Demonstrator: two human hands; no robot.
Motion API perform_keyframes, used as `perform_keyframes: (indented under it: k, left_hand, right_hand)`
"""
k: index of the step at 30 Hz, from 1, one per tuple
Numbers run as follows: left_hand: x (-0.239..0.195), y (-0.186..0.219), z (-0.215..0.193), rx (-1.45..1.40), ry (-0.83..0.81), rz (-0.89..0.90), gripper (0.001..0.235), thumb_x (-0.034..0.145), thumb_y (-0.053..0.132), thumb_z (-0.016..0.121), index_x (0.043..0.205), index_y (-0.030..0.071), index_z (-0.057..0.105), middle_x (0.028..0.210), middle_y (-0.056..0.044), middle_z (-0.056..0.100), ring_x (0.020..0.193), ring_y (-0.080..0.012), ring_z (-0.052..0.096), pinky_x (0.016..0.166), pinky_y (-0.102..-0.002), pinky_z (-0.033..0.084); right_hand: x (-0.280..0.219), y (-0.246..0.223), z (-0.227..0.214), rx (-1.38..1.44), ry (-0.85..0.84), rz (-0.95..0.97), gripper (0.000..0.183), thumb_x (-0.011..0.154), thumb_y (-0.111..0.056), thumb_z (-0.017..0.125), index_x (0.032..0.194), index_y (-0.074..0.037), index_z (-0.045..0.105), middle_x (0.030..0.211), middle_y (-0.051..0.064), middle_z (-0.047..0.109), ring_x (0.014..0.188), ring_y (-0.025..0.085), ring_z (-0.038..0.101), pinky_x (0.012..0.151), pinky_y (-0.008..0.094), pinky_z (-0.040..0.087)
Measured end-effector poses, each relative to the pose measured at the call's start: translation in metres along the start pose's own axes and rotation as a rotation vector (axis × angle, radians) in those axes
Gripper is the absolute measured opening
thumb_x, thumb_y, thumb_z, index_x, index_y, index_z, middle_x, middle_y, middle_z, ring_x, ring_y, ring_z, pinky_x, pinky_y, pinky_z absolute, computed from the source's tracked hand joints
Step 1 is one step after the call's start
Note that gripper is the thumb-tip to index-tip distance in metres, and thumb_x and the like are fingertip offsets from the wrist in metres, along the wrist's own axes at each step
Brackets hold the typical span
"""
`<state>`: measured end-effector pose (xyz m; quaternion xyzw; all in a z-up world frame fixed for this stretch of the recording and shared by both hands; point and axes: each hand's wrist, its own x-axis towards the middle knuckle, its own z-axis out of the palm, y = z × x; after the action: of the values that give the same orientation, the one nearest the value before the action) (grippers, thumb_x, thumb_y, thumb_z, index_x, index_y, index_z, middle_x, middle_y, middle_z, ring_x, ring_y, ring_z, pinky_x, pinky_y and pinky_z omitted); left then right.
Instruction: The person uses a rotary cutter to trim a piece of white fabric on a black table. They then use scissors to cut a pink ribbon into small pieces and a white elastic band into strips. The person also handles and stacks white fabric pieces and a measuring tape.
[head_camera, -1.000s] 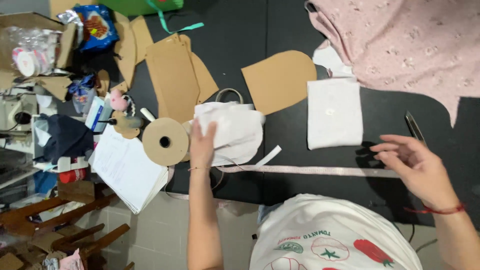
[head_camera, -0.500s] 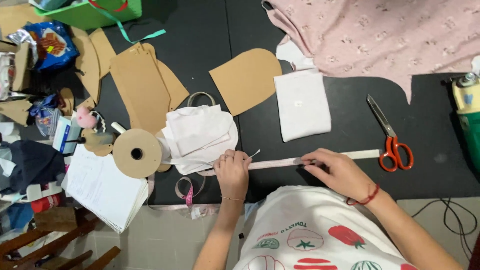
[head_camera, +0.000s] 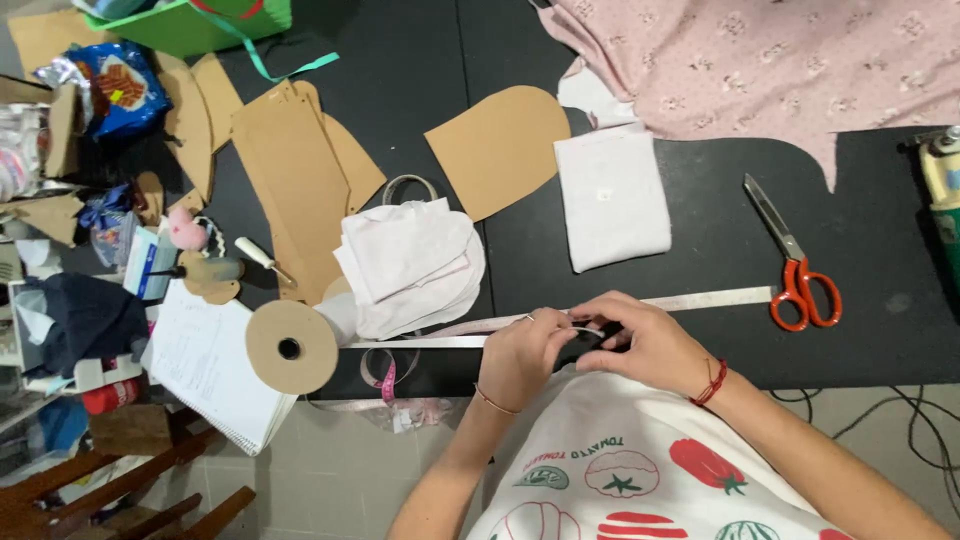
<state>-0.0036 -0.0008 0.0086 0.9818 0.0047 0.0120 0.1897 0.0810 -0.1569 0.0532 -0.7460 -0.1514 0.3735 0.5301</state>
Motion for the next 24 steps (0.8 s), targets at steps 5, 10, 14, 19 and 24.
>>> perform_keyframes:
  k: [5,10,14,19,24]
  left_hand:
    - [-0.006,-0.021,-0.012,0.085,0.206,0.118,0.023,0.084,0.044,0.044,0.087,0.024,0.055,0.067,0.004,0.054,0.063,-0.0152,0.058,0.071,-0.031,0.044]
    - [-0.024,-0.054,-0.103,0.421,0.566,0.025,0.019,0.074,0.023,0.067,0.088,0.017,0.054,0.091,-0.008,0.059,0.081,-0.0269,0.057,0.079,-0.047,0.037]
    - [-0.047,-0.115,-0.166,0.341,0.171,-0.452,0.068,0.065,0.039,0.075,0.125,0.025,0.046,0.141,-0.018,0.001,0.128,-0.0440,-0.004,0.094,-0.070,0.008]
    - [-0.046,-0.139,-0.183,0.110,0.120,-0.492,0.080,0.065,0.030,0.070,0.132,0.018,0.029,0.135,-0.013,0.024,0.124,-0.0337,0.026,0.092,-0.067,0.012]
    - [-0.041,-0.111,-0.173,0.073,0.221,-0.741,0.097,0.056,0.035,0.071,0.134,0.016,0.016,0.126,-0.012,0.045,0.120,-0.0349,0.022,0.083,-0.050,0.034]
  right_hand:
    - [0.014,0.003,0.012,-0.092,0.066,-0.159,0.005,0.072,-0.012,0.064,0.075,-0.013,0.068,0.064,0.002,0.066,0.057,0.013,0.064,0.055,0.026,0.052]
    - [0.018,-0.014,0.016,-0.148,-0.017,-0.171,0.008,0.075,-0.008,0.060,0.075,-0.009,0.068,0.065,0.003,0.066,0.057,0.014,0.063,0.057,0.026,0.051]
    - [0.013,-0.007,0.011,-0.217,-0.223,-0.245,0.017,0.079,-0.007,0.051,0.074,-0.010,0.067,0.069,-0.001,0.059,0.054,0.007,0.056,0.055,0.019,0.044]
    - [0.006,0.001,0.002,-0.256,-0.356,-0.306,0.024,0.075,0.000,0.048,0.076,-0.012,0.069,0.078,-0.002,0.064,0.068,0.009,0.062,0.060,0.019,0.047]
    - [0.002,0.010,-0.021,-0.317,-0.408,-0.394,0.017,0.077,-0.012,0.053,0.075,-0.013,0.070,0.076,-0.004,0.065,0.068,0.008,0.065,0.064,0.019,0.048]
